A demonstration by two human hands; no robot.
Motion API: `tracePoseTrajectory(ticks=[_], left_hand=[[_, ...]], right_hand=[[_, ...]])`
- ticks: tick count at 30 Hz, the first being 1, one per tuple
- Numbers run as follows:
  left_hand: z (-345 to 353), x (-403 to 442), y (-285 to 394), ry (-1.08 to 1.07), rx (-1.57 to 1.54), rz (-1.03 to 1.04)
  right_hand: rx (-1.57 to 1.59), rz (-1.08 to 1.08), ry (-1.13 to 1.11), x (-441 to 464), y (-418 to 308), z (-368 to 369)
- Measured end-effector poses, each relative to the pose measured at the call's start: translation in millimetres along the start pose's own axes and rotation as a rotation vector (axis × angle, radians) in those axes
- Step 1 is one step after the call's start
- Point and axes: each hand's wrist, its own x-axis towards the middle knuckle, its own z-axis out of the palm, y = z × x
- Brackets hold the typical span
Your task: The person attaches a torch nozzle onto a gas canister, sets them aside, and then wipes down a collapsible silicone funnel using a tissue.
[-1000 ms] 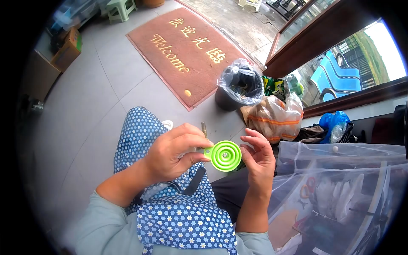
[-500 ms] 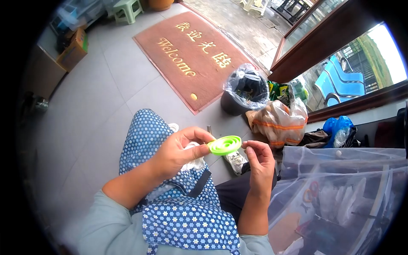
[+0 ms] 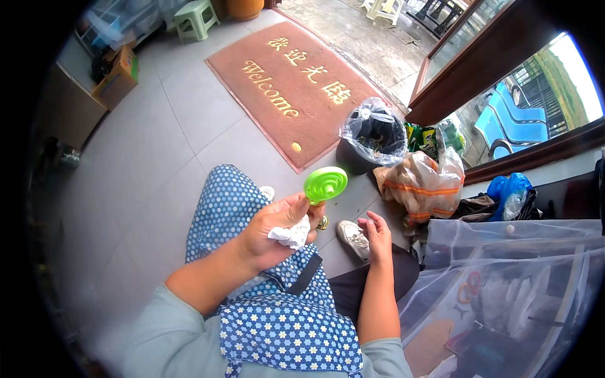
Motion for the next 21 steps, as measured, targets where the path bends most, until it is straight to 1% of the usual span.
tracePoseTrajectory(ticks=[1, 3, 9, 11, 12, 13, 15, 16, 17, 19, 20, 21], left_hand=[[-0.9, 0.2, 0.1, -0.024, -0.013, -0.002], [0.3, -0.3, 0.5, -0.019, -0.017, 0.006], [-4.2, 4.8, 4.9, -0.073, -0.035, 0.056], [-15.1, 8.4, 6.8, 0.104, 0.143, 0.174], [-23.5, 11.7, 13.1, 0.13, 0.229, 0.228], [-27.7, 16.1, 18.0, 0.129, 0.23, 0.228], [-34.7, 24.2, 25.9, 0.332, 0.524, 0.398], [-43.6, 29.2, 26.7, 0.377, 0.634, 0.48], [-48.3, 28.5, 27.2, 0.377, 0.636, 0.479], [-53.0, 25.0, 28.6, 0.395, 1.02, 0.554], [-52.8, 23.3, 27.2, 0.394, 1.019, 0.554], [-50.0, 20.6, 25.2, 0.385, 1.102, 0.579]], right_hand=[[0.002, 0.001, -0.002, 0.0, 1.3, 1.0], [-0.001, 0.071, -0.009, -0.8, 3.0, 5.5], [-0.075, 0.021, -0.031, -2.2, 1.2, 10.9], [-0.075, 0.025, -0.043, -1.3, 2.2, 8.7], [-0.077, 0.03, -0.054, -0.9, 2.5, 8.0], [-0.077, 0.029, -0.054, -0.6, 2.3, 8.1], [-0.086, 0.064, -0.035, 0.0, 2.7, 8.9], [-0.084, 0.064, -0.036, 0.7, 3.3, 9.2], [-0.1, 0.058, -0.029, 1.5, 3.9, 9.6], [-0.116, 0.052, -0.022, 1.4, 2.3, 11.2], [-0.128, 0.049, -0.027, 1.6, 1.7, 12.2], [-0.144, 0.046, -0.032, 1.4, 1.1, 12.6]])
